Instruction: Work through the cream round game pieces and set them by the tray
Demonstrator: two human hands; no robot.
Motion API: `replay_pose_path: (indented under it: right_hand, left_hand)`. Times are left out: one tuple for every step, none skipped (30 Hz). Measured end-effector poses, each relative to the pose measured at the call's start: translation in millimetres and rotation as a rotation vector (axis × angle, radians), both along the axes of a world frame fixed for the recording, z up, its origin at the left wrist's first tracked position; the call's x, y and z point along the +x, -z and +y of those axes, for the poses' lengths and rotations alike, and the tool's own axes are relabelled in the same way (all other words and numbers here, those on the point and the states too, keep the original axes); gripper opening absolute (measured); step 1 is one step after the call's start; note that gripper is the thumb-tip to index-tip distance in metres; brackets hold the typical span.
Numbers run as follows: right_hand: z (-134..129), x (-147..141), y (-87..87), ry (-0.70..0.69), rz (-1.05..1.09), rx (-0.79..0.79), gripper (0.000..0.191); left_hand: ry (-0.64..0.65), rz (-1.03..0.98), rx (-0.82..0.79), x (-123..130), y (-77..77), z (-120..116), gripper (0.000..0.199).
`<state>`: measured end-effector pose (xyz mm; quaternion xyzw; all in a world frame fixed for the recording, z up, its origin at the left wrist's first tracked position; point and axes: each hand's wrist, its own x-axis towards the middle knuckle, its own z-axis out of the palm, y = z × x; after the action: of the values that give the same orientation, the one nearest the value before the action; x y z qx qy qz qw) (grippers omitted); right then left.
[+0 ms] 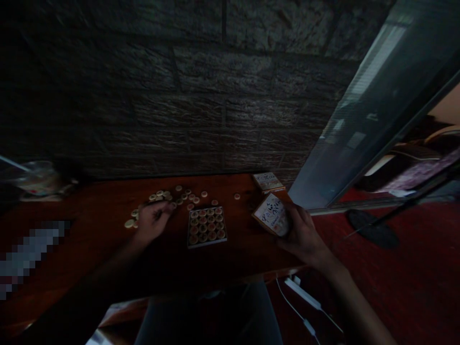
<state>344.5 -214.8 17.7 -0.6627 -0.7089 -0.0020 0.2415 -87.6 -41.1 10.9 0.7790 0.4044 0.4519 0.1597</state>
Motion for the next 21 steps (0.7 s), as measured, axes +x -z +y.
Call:
replay_pose_path:
  right_hand:
    - [1, -11, -6.6, -0.037, -0.006, 0.001, 0.09]
    - [2, -22, -12.8, -0.066, -0.007, 0.014, 0.093]
    - [3, -33, -18.3, -0.085, 0.005, 0.03, 0.093]
    - [5, -44, -23.0, -0.096, 0.026, 0.034, 0.093]
    - [7, -56, -26.7, -0.104, 0.045, 0.053, 0.093]
    - [10, -67, -29.3, -0.107, 0.059, 0.065, 0.094]
    - [13, -78, -31.0, -0.106, 0.072, 0.073, 0.095]
    - [15, -89, -31.6, -0.096, 0.089, 0.081, 0.095]
    - [18, -100, -31.3, -0.085, 0.11, 0.101, 0.096]
    - [21, -112, -30.3, -0.074, 0.119, 0.122, 0.097]
    - [23, -124, -28.6, -0.053, 0.125, 0.14, 0.096]
    - [25, -135, -26.6, -0.031, 0.12, 0.151, 0.097]
    - [26, -146, -24.3, 0.0, 0.11, 0.168, 0.098]
    - [26, -156, -22.1, 0.017, 0.11, 0.168, 0.101]
    - [25, -165, -20.2, 0.016, 0.13, 0.154, 0.102]
    - [24, -172, -18.8, 0.003, 0.172, 0.147, 0.102]
    - [23, -176, -18.1, -0.025, 0.224, 0.142, 0.103]
    - [22, -178, -18.0, -0.06, 0.286, 0.137, 0.1]
    - [22, -178, -18.7, -0.09, 0.36, 0.137, 0.094]
    - [24, -176, -20.0, -0.112, 0.435, 0.137, 0.085]
    - [27, -172, -21.9, -0.124, 0.507, 0.134, 0.074]
  left_hand:
    - [0.011, -0.012, -0.021, 2, -2.2, -1, 0.045]
    - [0.027, -0.023, -0.047, 4, -5.0, -3, 0.046]
    - [0.051, -0.031, -0.078, 8, -8.5, -6, 0.047]
    - [0.08, -0.038, -0.113, 14, -12.5, -11, 0.046]
    - [0.119, -0.044, -0.152, 20, -16.9, -17, 0.045]
    - [0.158, -0.052, -0.193, 28, -21.3, -25, 0.041]
    - [0.186, -0.066, -0.231, 36, -25.4, -34, 0.035]
    - [0.212, -0.097, -0.291, 44, -28.9, -43, 0.032]
    - [0.248, -0.203, -0.438, 51, -31.5, -53, 0.032]
    - [0.286, -0.293, -0.568, 58, -32.8, -61, 0.035]
    - [0.308, -0.373, -0.658, 63, -32.7, -69, 0.038]
    - [0.321, -0.451, -0.716, 66, -31.4, -75, 0.04]
    - [0.323, -0.524, -0.746, 67, -29.1, -79, 0.04]
    - [0.312, -0.589, -0.761, 67, -26.2, -82, 0.04]
    - [0.291, -0.642, -0.766, 65, -23.1, -83, 0.039]
    - [0.266, -0.681, -0.765, 62, -20.4, -84, 0.039]
    - [0.242, -0.704, -0.762, 57, -18.5, -83, 0.039]
    - [0.223, -0.713, -0.756, 53, -17.8, -82, 0.038]
    - [0.21, -0.71, -0.748, 49, -18.5, -80, 0.037]
    - [0.205, -0.7, -0.741, 45, -20.6, -77, 0.035]
    - [0.201, -0.687, -0.733, 43, -24.0, -74, 0.033]
